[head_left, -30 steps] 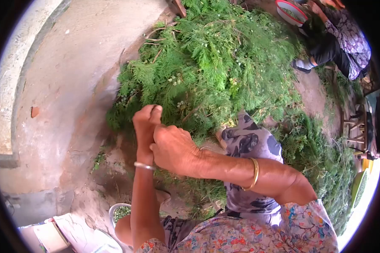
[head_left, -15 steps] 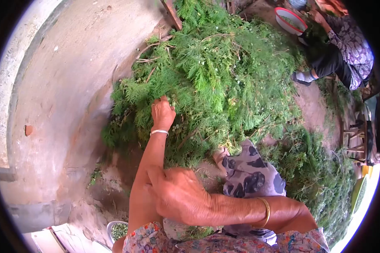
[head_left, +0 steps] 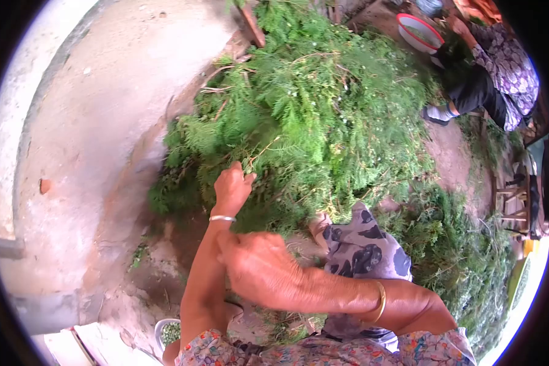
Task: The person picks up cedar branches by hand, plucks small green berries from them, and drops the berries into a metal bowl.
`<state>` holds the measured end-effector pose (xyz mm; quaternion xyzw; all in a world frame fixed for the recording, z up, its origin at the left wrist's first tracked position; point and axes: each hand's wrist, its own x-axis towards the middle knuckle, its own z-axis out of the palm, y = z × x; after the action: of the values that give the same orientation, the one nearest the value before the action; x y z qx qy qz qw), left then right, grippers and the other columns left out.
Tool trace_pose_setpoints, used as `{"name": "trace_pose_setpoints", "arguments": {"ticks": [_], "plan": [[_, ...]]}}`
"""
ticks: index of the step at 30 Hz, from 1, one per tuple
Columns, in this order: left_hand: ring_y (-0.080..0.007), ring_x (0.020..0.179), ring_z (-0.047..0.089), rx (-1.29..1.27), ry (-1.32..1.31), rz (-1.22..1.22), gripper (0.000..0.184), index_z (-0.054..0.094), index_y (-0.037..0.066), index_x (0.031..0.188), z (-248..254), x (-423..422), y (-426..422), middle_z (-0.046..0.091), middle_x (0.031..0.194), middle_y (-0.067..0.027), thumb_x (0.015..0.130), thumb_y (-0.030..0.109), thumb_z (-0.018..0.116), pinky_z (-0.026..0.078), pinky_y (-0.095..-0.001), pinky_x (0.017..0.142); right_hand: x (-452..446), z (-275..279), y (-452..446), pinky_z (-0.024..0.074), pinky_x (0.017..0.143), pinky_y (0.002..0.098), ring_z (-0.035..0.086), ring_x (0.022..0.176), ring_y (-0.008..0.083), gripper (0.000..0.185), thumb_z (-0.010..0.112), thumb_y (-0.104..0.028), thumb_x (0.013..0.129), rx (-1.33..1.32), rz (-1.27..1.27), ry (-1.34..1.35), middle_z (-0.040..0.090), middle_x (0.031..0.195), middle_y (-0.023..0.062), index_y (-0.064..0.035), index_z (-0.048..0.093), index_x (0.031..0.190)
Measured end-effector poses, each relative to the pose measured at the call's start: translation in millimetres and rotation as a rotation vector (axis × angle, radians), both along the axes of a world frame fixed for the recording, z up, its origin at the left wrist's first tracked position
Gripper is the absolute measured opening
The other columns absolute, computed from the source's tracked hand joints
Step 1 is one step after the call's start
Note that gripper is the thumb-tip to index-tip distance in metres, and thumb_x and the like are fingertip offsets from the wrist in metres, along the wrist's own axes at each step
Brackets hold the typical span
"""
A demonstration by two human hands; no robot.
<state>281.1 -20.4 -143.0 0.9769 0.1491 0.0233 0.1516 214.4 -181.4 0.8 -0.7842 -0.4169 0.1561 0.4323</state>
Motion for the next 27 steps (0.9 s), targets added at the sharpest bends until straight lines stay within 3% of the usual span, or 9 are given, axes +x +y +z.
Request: {"name": "trace_pose_setpoints", "arguments": {"ticks": [3, 5, 10, 13, 15, 16, 19, 22, 27], "plan": [[-0.0375, 0.072, 0.059, -0.001, -0.054, -0.024, 0.035, 0.050, 0.001, 0.087, 43, -55, 27, 0.059, 0.071, -0.0180, 0.072, 0.024, 0.071, 0.046, -0.0469, 0.060, 2, 1, 3, 0.0475, 0.058, 0.0431, 0.059, 0.066, 0.0332, 0.013, 0.059, -0.001, 0.067, -0.034, -0.077, -0.186, 0.057, 0.068, 0.0156, -0.0001, 0.051, 0.077], [-0.0368, 0.069, 0.058, 0.041, -0.173, -0.114, 0.038, 0.050, 0.001, 0.091, 71, -96, 44, 0.058, 0.074, -0.0177, 0.069, 0.023, 0.072, 0.044, -0.0455, 0.058, 9, 7, 7, 0.0464, 0.063, 0.0393, 0.058, 0.068, 0.0284, 0.034, 0.065, -0.007, 0.054, 0.003, -0.175, -0.442, 0.056, 0.072, 0.0139, 0.0004, 0.053, 0.086], [-0.0347, 0.072, 0.057, 0.267, -0.213, -0.155, 0.043, 0.051, 0.000, 0.101, 157, -174, 33, 0.057, 0.082, -0.0156, 0.068, 0.018, 0.071, 0.045, -0.0425, 0.062, 8, 8, 28, 0.0445, 0.077, 0.0407, 0.059, 0.088, 0.0321, 0.018, 0.061, -0.007, 0.072, 0.157, -0.161, -0.754, 0.059, 0.081, 0.0167, 0.0003, 0.053, 0.085], [-0.0361, 0.078, 0.057, 0.264, -0.227, -0.139, 0.044, 0.052, -0.001, 0.101, 173, -202, 26, 0.058, 0.088, -0.0162, 0.066, 0.015, 0.072, 0.045, -0.0425, 0.064, -6, 13, 35, 0.0458, 0.076, 0.0427, 0.060, 0.090, 0.0356, 0.017, 0.059, -0.013, 0.080, 0.046, 0.113, -0.656, 0.061, 0.082, 0.0191, 0.0020, 0.056, 0.087], [-0.0363, 0.080, 0.057, 0.232, -0.263, -0.113, 0.044, 0.053, -0.001, 0.100, 174, -214, 27, 0.058, 0.090, -0.0160, 0.063, 0.014, 0.074, 0.046, -0.0423, 0.065, -19, 12, 40, 0.0468, 0.071, 0.0442, 0.060, 0.081, 0.0385, 0.018, 0.059, -0.016, 0.081, -0.163, 0.246, -0.087, 0.061, 0.076, 0.0216, 0.0011, 0.059, 0.085], [-0.0342, 0.081, 0.058, 0.153, -0.308, -0.107, 0.045, 0.054, -0.001, 0.100, 171, -218, 30, 0.058, 0.091, -0.0159, 0.063, 0.012, 0.074, 0.046, -0.0404, 0.068, -22, 0, 45, 0.0423, 0.055, 0.0378, 0.059, 0.059, 0.0286, 0.012, 0.059, -0.008, 0.081, 0.022, 0.268, -0.074, 0.054, 0.061, 0.0183, 0.0032, 0.057, 0.079], [-0.0295, 0.085, 0.059, -0.126, -0.460, -0.077, 0.047, 0.055, 0.000, 0.103, 163, -231, 40, 0.058, 0.094, -0.0150, 0.062, 0.009, 0.075, 0.047, -0.0366, 0.074, -27, -5, 57, 0.0397, 0.052, 0.0325, 0.050, 0.052, 0.0166, 0.008, 0.058, -0.003, 0.080, 0.131, 0.249, 0.215, 0.050, 0.060, 0.0172, 0.0042, 0.057, 0.076], [-0.0242, 0.090, 0.058, -0.454, -0.590, 0.052, 0.048, 0.055, 0.001, 0.107, 162, -246, 48, 0.059, 0.098, -0.0133, 0.063, 0.007, 0.075, 0.046, -0.0334, 0.079, -29, 9, 59, 0.0429, 0.056, 0.0385, 0.055, 0.060, 0.0375, 0.007, 0.058, -0.005, 0.078, 0.089, 0.180, 0.110, 0.054, 0.069, 0.0228, 0.0022, 0.060, 0.076], [-0.0128, 0.076, 0.057, -0.346, -0.900, 0.469, 0.034, 0.060, 0.000, 0.100, 162, -259, 59, 0.061, 0.091, -0.0080, 0.070, 0.008, 0.073, 0.046, -0.0249, 0.067, -31, 6, 69, 0.0392, 0.050, 0.0354, 0.048, 0.051, 0.0298, 0.004, 0.060, 0.003, 0.074, 0.195, 0.163, 0.029, 0.050, 0.064, 0.0209, 0.0036, 0.056, 0.074]]}}
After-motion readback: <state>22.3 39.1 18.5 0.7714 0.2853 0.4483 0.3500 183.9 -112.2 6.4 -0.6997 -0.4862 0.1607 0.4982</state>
